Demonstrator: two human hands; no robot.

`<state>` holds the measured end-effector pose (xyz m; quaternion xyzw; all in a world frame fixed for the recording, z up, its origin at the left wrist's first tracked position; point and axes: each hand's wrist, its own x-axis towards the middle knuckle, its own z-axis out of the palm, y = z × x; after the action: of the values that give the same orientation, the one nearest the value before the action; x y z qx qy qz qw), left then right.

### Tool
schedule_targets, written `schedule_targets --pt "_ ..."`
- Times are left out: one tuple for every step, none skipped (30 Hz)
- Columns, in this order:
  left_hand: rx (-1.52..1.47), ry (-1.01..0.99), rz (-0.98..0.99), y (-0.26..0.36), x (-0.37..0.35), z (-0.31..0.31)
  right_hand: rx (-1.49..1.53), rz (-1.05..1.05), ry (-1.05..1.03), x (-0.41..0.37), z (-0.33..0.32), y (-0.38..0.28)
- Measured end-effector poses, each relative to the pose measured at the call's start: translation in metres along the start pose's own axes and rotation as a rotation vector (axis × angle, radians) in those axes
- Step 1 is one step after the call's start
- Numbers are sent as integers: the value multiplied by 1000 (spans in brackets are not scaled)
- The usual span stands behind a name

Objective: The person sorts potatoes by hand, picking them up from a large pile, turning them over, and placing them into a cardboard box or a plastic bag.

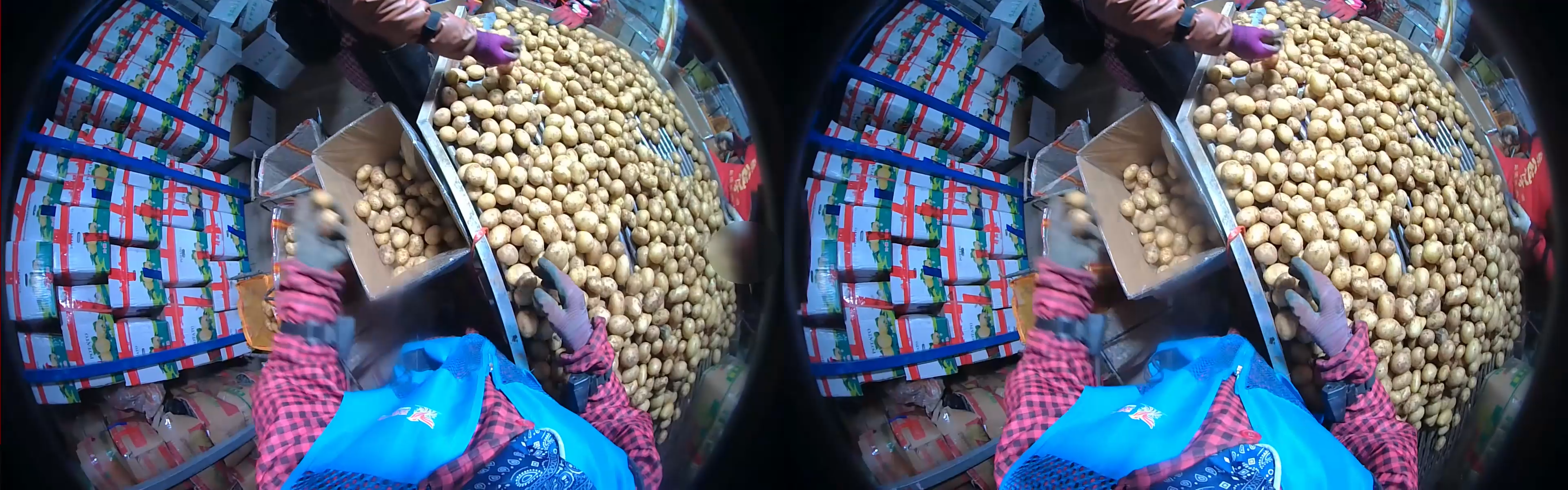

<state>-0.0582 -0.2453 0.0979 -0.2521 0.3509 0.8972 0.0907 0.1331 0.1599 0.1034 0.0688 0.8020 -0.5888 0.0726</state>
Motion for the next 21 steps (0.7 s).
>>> schedule_targets --pt "71 -39 72 28 13 -13 -23 -15 1 1 -1 -1" --pt "140 -80 149 42 25 -27 -27 -19 3 0 -1 -1" --pt "137 -85 152 39 31 -38 -39 -31 -3 0 0 1" --pt "116 -93 67 35 33 -48 -50 -42 -4 -1 2 3" --pt "98 -100 -23 29 35 -59 -17 -46 -8 -2 5 5" --pt "110 150 43 9 29 -61 -14 -41 0 -3 7 2" --pt "51 122 -42 -6 20 -72 14 -25 -31 -4 7 -3" --pt "-12 97 -127 -19 10 -88 41 -8 -63 -4 7 -6" --pt "-24 128 -128 -30 4 -108 -16 -60 -66 -4 6 -6" --pt "-39 162 -125 -37 -7 -117 -21 -53 -70 -4 4 -7" --pt "61 343 -66 -43 -18 -125 -19 -31 -76 -3 1 -9" --pt "30 377 -41 -41 -29 -140 -16 -7 -84 -3 0 -9" --pt "70 257 73 -38 -29 -198 -29 2 -73 -2 -2 -4" --pt "111 136 184 -31 -28 -248 9 30 -66 -2 -3 -3" --pt "59 265 297 -20 -43 -247 -29 4 -56 -1 -4 1" --pt "7 397 409 -9 -59 -245 -66 -22 -47 -1 -4 6" --pt "601 340 518 5 -76 -295 -13 -9 -44 -2 -5 4" --pt "707 533 282 21 -91 -336 -34 22 -54 -4 -8 3" --pt "815 689 -12 37 -106 -375 2 22 -31 -6 -8 5" --pt "880 782 -307 52 -121 -411 39 17 -3 -6 -9 7" --pt "1030 791 -430 52 -145 -406 97 82 8 -8 -11 7"
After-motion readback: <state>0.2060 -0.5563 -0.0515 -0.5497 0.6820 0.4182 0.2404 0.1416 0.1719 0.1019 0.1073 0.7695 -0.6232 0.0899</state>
